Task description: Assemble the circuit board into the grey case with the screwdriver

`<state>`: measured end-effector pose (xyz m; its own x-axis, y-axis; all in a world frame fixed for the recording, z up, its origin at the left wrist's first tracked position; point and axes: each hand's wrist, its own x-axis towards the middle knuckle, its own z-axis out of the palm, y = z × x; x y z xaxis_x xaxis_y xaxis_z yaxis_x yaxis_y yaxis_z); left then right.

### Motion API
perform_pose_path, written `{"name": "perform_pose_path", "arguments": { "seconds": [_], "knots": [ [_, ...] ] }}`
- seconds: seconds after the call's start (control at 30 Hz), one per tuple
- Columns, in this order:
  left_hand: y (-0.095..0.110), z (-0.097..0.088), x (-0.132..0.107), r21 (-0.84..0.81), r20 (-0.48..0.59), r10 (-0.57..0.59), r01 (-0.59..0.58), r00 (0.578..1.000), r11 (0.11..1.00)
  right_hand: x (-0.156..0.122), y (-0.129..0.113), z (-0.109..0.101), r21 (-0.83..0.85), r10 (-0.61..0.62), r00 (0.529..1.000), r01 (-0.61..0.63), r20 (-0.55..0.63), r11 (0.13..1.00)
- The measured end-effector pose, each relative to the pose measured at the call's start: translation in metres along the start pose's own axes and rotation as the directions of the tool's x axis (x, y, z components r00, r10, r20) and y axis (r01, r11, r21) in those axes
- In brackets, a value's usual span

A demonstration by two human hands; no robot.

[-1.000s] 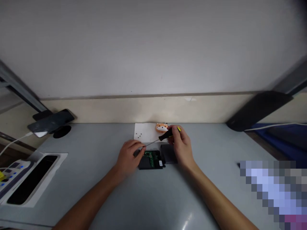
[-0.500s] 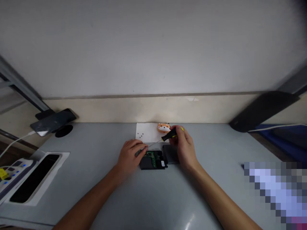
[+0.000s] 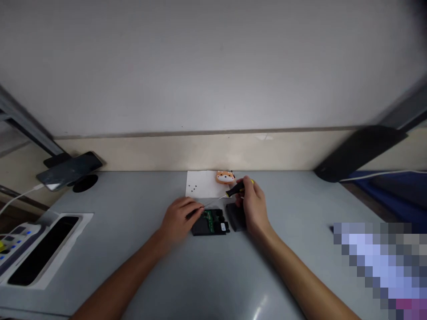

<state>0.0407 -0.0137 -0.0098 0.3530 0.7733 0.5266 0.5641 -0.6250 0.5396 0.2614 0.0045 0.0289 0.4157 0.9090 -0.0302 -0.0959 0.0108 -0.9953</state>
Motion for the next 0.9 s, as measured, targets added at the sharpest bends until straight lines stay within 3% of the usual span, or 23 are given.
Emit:
{"name": "perform_pose_path", "arguments": {
  "seconds": [0.27, 0.47, 0.67, 0.9],
  "knots": [
    [0.002, -0.001, 0.000, 0.007, -0.046, 0.016, -0.016, 0.999, 1.000, -0.005, -0.004, 0.001, -0.084, -0.118, 0.993, 0.118, 0.006, 0.989],
    [0.004, -0.005, 0.002, -0.040, -0.008, -0.001, 0.001, 1.000, 0.999, -0.009, -0.012, 0.002, -0.073, -0.171, 0.982, 0.177, 0.079, 0.982],
    [-0.002, -0.012, 0.006, -0.078, 0.062, -0.144, 0.149, 0.988, 0.986, -0.017, -0.010, 0.001, -0.221, -0.375, 0.910, 0.407, 0.174, 0.886],
    [-0.004, -0.009, 0.006, -0.029, 0.104, -0.140, 0.143, 0.985, 0.989, -0.022, -0.003, 0.001, -0.298, -0.402, 0.859, 0.493, 0.318, 0.818]
  ]
}}
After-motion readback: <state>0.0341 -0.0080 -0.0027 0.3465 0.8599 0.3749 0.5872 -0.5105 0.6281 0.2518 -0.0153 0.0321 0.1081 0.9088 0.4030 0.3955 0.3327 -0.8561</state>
